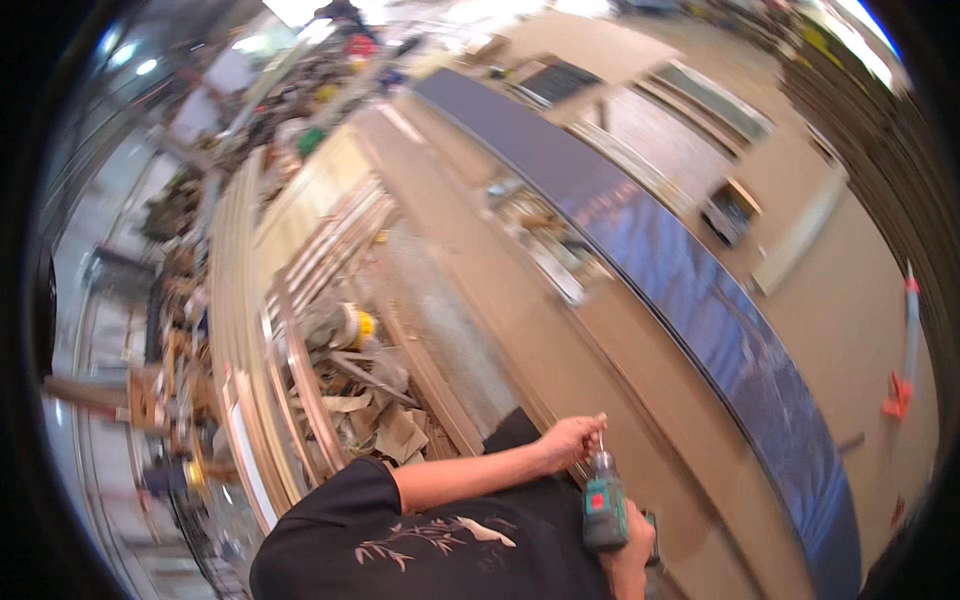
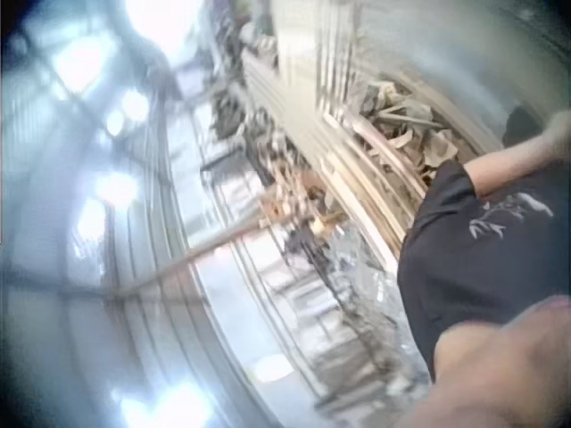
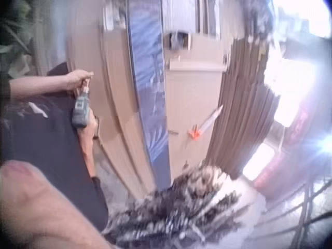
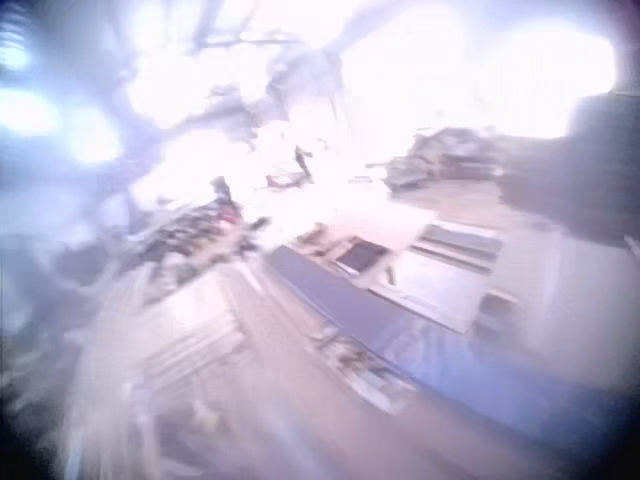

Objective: The person uses a cordless drill to fasten screws into a large wooden panel, securing a trim piece along its edge. They briefly interact with another person to handle a small black device before resuming drilling.

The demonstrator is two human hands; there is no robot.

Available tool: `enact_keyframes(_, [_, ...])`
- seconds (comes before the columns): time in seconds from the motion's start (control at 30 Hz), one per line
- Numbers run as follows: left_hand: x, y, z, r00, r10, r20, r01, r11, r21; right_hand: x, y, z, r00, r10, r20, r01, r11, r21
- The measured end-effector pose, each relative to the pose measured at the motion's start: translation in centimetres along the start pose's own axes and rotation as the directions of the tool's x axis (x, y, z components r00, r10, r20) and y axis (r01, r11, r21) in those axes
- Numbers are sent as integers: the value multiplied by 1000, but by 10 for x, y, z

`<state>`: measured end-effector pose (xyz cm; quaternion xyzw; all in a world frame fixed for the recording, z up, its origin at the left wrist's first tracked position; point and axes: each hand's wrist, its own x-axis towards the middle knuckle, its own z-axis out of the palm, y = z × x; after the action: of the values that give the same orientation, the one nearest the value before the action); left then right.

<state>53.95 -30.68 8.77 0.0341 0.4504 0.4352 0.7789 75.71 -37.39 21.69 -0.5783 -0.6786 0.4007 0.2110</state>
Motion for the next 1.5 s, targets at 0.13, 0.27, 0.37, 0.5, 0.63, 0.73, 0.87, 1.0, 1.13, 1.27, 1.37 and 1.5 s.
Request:
enact_keyframes(0.13, [17, 34, 0, 990, -139, -36, 140, 879, 457, 17, -33, 23, 992, 87, -91, -93, 994, -61])
enact_keyframes(0.27, [31, 50, -21, 965, -255, 63, 211, 896, 391, 15, -59, 59, 946, 270, -180, -286, 956, -71])
enact_keyframes(0.37, [46, 68, -31, 954, -265, 144, 183, 889, 421, 23, -69, 89, 902, 369, -224, -380, 925, -7])
enact_keyframes(0.5, [54, 91, -38, 932, -234, 277, 69, 864, 499, 35, -82, 112, 892, 314, -325, -332, 943, -1])
enact_keyframes(0.63, [67, 100, -40, 927, -233, 293, 23, 817, 576, 60, -90, 118, 867, 414, -278, -442, 896, -42])
enact_keyframes(0.73, [67, 102, -39, 928, -211, 307, -28, 782, 623, 66, -92, 120, 863, 420, -278, -464, 879, -111])
enact_keyframes(0.87, [65, 108, -33, 922, -225, 315, -25, 777, 629, 78, -99, 113, 855, 433, -286, -477, 873, -105])
enact_keyframes(1.0, [64, 109, -27, 929, -226, 294, -10, 777, 630, 77, -94, 111, 855, 464, -231, -502, 853, -142])
enact_keyframes(1.13, [64, 111, -22, 932, -245, 266, 27, 779, 626, 79, -93, 105, 859, 466, -212, -502, 848, -172])
enact_keyframes(1.27, [64, 106, -25, 942, -245, 229, 81, 828, 555, 84, -98, 99, 852, 487, -194, -520, 832, -196])
enact_keyframes(1.37, [66, 108, -24, 932, -281, 228, 126, 844, 522, 92, -100, 96, 856, 474, -207, -509, 844, -171])
enact_keyframes(1.5, [64, 144, -20, 911, -63, 407, -345, 424, 837, 104, -109, 85, 838, 506, -203, -536, 834, -131])
